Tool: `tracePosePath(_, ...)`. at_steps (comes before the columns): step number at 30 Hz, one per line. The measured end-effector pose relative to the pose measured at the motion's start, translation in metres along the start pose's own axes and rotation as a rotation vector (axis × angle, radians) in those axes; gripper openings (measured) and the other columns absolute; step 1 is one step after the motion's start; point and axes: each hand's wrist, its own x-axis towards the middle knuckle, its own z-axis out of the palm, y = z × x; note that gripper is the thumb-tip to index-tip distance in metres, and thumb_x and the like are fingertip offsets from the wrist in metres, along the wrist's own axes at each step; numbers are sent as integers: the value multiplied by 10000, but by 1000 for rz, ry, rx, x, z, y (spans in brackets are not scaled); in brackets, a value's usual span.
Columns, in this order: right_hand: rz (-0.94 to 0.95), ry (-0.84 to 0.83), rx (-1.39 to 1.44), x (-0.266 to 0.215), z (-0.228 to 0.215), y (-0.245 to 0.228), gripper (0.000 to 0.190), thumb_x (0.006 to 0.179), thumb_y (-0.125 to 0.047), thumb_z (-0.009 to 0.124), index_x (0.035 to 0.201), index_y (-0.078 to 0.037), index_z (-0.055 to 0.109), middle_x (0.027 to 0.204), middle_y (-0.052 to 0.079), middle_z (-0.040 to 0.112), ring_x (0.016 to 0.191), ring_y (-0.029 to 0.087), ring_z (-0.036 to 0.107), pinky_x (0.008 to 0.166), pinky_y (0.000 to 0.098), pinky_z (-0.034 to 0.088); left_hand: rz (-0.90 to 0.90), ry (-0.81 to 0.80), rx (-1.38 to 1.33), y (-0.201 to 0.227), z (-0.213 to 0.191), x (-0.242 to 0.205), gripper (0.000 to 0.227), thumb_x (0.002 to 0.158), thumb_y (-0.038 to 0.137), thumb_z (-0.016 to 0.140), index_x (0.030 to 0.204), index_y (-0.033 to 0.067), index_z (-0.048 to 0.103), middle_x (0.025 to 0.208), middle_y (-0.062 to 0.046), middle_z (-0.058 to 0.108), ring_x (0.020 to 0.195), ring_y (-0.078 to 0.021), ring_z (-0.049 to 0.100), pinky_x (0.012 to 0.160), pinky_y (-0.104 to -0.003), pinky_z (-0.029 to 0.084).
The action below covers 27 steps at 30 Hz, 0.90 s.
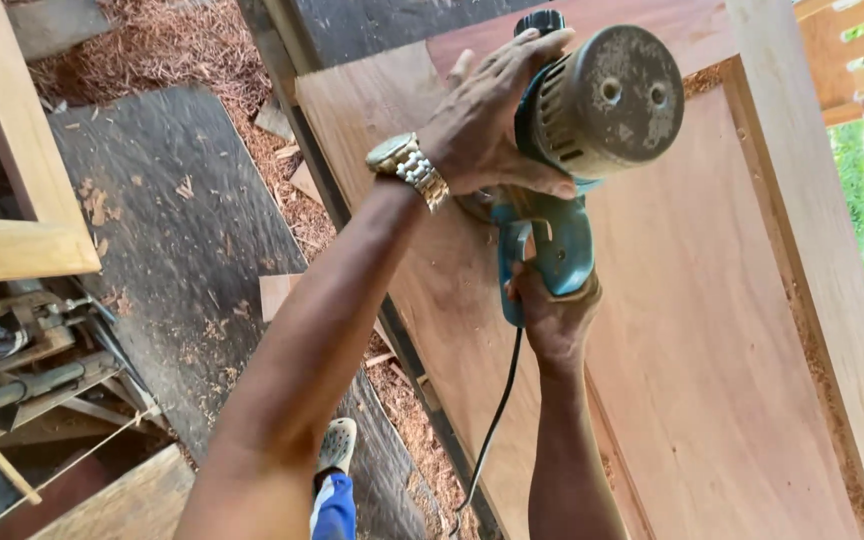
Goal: Use a power router to carve a decorative groove or design into a large wooden plank.
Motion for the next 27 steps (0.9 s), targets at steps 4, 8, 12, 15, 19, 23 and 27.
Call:
tracePosePath(4, -58, -13, -15, 15, -3, 7, 97, 897, -91, 698, 897, -9, 646, 681, 30, 640, 600, 102, 616, 543, 266, 519, -39, 100, -13, 24, 7, 1, 1534, 508, 717, 999, 1609, 143, 98, 1642, -177, 308, 1537, -403, 296, 1198, -735, 158)
tracePosePath(8, 12, -16, 22, 13, -8, 11, 122, 866, -105, 697, 890, -1, 639, 706, 34, 652, 600, 105, 639, 540, 266, 539, -9, 299, -122, 20, 27, -6, 1565, 528, 612, 1039, 1633, 167, 24, 1635, -189, 328, 1530, -403, 336, 1266, -694, 208)
tracePosePath(12, 28, -12, 8, 11, -8, 3, 135, 871, -114, 714, 900, 4, 653, 736, 33, 666, 620, 101, 639, 564, 265, 542, 10, 214, -132, 1, 24, -2, 1535, 574, 590, 1062, 1631, 158, 36, 1618, -170, 368, 1523, -394, 362, 1257, -721, 155)
tracePosePath(15, -28, -29, -5, 10, -5, 1, 106, 835, -85, 674, 892, -1, 643, 731, 37, 669, 616, 103, 648, 560, 267, 551, 39, 112, -187, -5, 15, 5, 1475, 623, 600, 1050, 1644, 167, 78, 1623, -159, 385, 1536, -393, 364, 1299, -678, 228)
tracePosePath(19, -35, -13, -4, 8, 2, -3, 163, 874, -71, 684, 1008, 9, 634, 724, 39, 658, 618, 106, 637, 565, 272, 540, 26, 61, -137, -2, 5, -5, 1432, 600, 642, 1036, 1616, 168, 146, 1634, -173, 365, 1530, -415, 343, 1224, -720, 167)
tracePosePath(23, -30, 3, -25, 8, 7, -15, 525, 816, 0, 664, 1328, -42, 559, 729, 19, 655, 621, 87, 627, 565, 264, 549, -67, 196, 17, -33, 1, -50, 1139, 749, 678, 919, 1573, 166, 322, 1637, -225, 343, 1525, -433, 342, 1218, -702, 193)
tracePosePath(27, -79, -25, 26, 7, 10, -7, 261, 887, 15, 667, 1133, 39, 583, 797, 20, 639, 637, 105, 632, 551, 278, 541, -219, 157, 275, -34, 9, -73, 741, 858, 628, 820, 1404, 189, 578, 1549, -206, 461, 1485, -420, 379, 1222, -699, 172)
